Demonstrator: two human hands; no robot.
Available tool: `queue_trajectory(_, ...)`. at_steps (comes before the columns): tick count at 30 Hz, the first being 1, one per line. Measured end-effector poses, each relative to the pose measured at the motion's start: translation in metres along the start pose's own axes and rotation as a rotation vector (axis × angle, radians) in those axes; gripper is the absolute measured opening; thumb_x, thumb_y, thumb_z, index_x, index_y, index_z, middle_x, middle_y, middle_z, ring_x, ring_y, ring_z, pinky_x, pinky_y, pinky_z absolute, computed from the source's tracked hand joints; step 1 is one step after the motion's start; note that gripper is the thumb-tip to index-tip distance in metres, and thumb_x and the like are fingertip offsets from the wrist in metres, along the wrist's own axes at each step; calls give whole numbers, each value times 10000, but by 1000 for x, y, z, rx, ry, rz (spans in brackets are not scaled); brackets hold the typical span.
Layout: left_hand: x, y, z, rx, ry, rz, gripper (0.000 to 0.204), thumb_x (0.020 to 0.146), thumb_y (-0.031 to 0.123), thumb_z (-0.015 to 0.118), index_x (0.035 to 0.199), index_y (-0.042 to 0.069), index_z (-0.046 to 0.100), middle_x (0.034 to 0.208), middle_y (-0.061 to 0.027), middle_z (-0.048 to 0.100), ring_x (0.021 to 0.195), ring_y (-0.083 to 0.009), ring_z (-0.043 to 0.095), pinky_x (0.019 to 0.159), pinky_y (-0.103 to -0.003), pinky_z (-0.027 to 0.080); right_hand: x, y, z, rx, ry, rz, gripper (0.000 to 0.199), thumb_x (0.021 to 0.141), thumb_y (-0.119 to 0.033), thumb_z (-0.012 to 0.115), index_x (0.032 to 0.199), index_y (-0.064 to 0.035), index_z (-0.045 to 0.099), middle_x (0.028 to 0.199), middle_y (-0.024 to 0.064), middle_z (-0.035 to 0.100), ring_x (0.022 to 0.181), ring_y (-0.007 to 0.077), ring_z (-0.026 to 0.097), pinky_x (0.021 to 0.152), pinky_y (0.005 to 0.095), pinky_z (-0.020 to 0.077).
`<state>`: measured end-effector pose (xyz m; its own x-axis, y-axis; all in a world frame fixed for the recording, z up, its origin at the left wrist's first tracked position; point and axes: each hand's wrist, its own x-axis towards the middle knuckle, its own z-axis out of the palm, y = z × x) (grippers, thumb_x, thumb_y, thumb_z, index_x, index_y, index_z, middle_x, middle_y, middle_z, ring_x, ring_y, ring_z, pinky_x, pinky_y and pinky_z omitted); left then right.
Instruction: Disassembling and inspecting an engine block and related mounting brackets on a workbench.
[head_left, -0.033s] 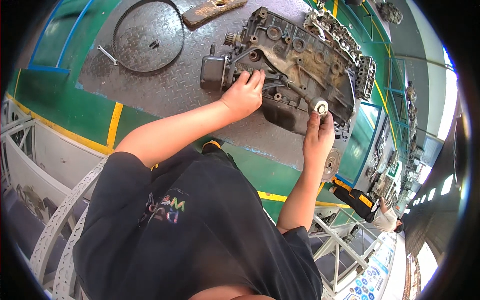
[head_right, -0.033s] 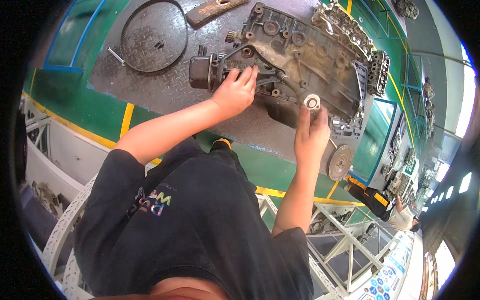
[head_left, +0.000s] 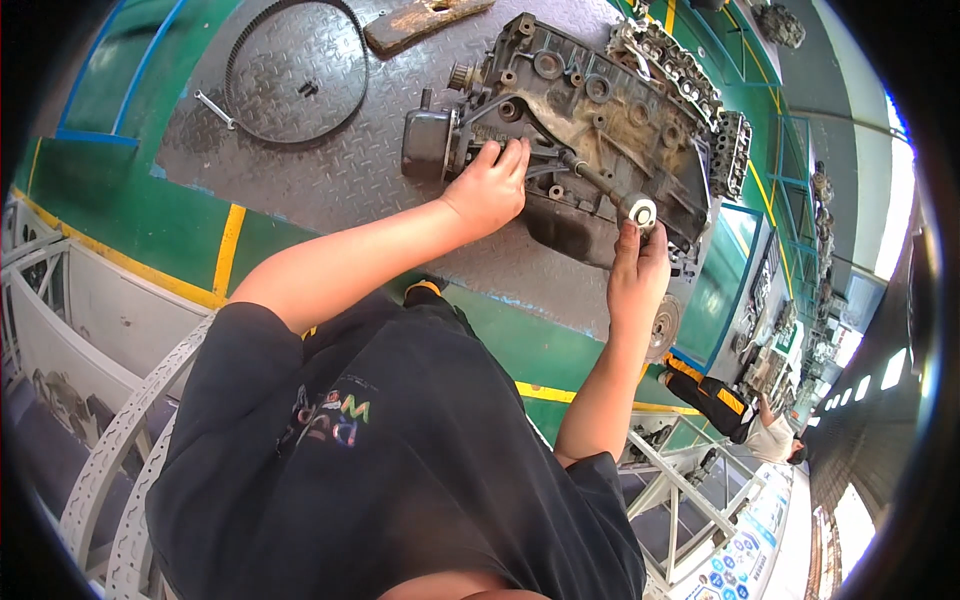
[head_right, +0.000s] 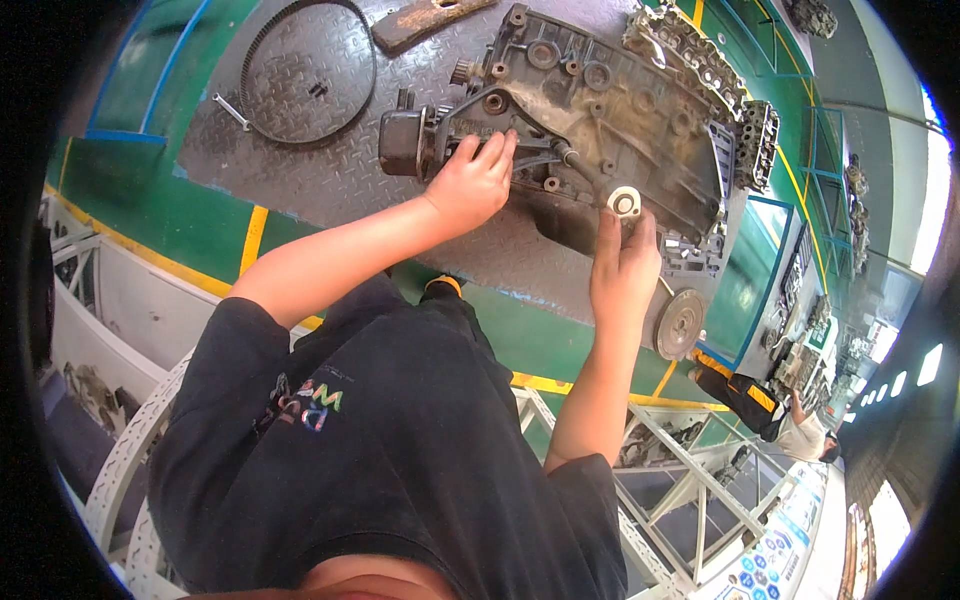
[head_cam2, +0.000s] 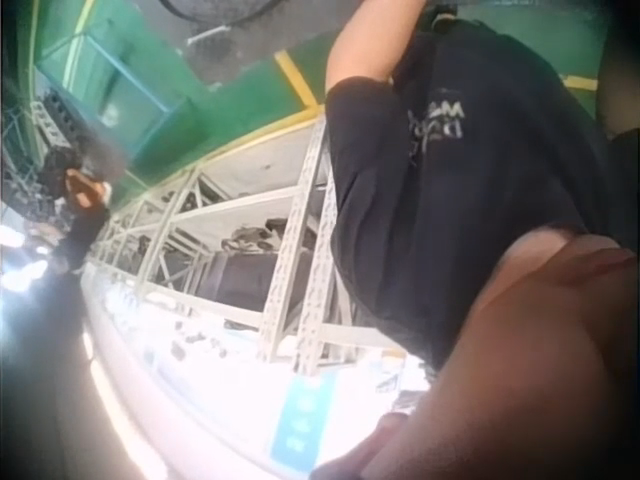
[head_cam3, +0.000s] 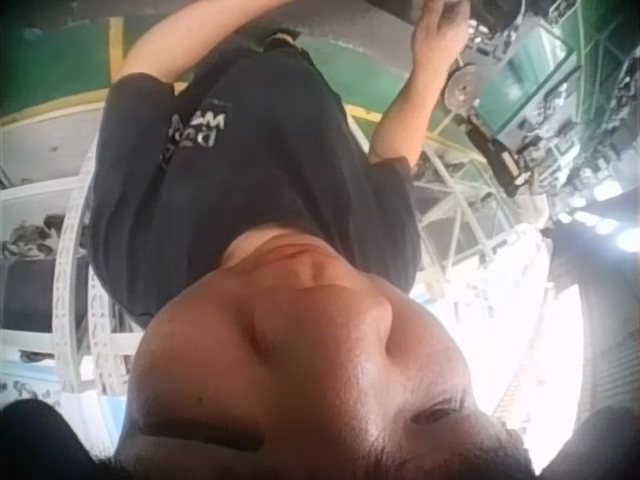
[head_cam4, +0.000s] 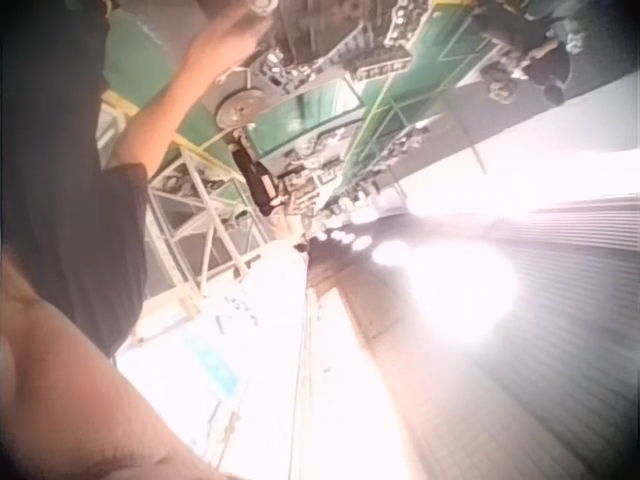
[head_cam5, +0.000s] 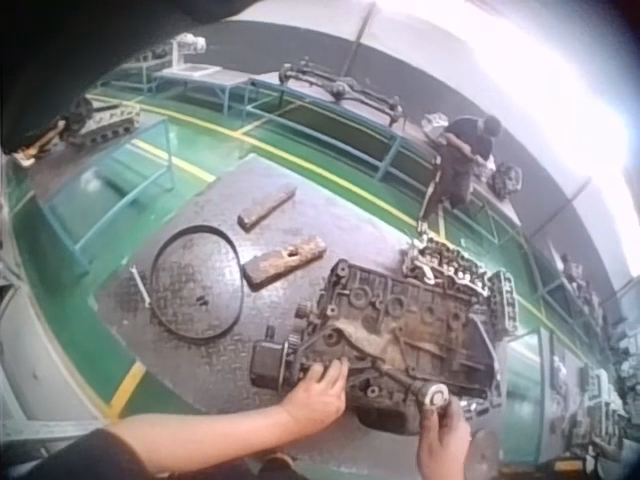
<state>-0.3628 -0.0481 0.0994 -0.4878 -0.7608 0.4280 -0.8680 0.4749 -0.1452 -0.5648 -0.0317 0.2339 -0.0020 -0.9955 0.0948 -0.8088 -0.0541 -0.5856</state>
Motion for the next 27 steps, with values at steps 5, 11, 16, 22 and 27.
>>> queue_trajectory(5, -2, 0, 1, 3, -17, -2, 383, 788, 229, 581, 1028, -35, 718, 1297, -207, 608, 1171, -306, 518, 912, -437, 383, 9, -22, -8, -139, -97, -22, 272, 990, -230, 558, 1015, 39, 534, 852, 298, 630, 818, 504, 602, 680, 481, 473)
queue_trajectory(11, -3, 3, -2, 36, -45, -22, 406, 800, 222, 578, 1085, -39, 701, 1322, -207, 593, 1181, -302, 514, 921, -431, 373, 20, -37, -6, -229, -101, -15, 410, 1020, -349, 498, 974, 58, 486, 837, 343, 612, 821, 540, 585, 679, 518, 468)
queue_trajectory(16, 1, 9, -8, 82, -143, -22, 442, 807, 217, 577, 1140, -51, 688, 1351, -209, 571, 1195, -301, 498, 942, -419, 351, 21, -36, 2, -265, -52, -1, 473, 1024, -396, 472, 981, 75, 482, 810, 364, 606, 811, 554, 588, 682, 554, 465)
queue_trajectory(22, 2, 1, -12, 35, -142, 15, 394, 788, 207, 598, 1069, -42, 719, 1348, -206, 570, 1205, -308, 487, 970, -433, 329, 16, -29, 2, -310, 49, 35, 505, 1017, -417, 473, 1047, 87, 487, 830, 366, 612, 842, 553, 591, 705, 554, 471)
queue_trajectory(27, 4, -11, -10, 40, -98, 99, 337, 777, 211, 600, 987, -7, 747, 1343, -200, 575, 1189, -317, 497, 977, -445, 329, 19, -24, -10, -297, -111, -132, 474, 984, -434, 523, 1105, 23, 512, 850, 308, 646, 853, 513, 612, 722, 533, 477)
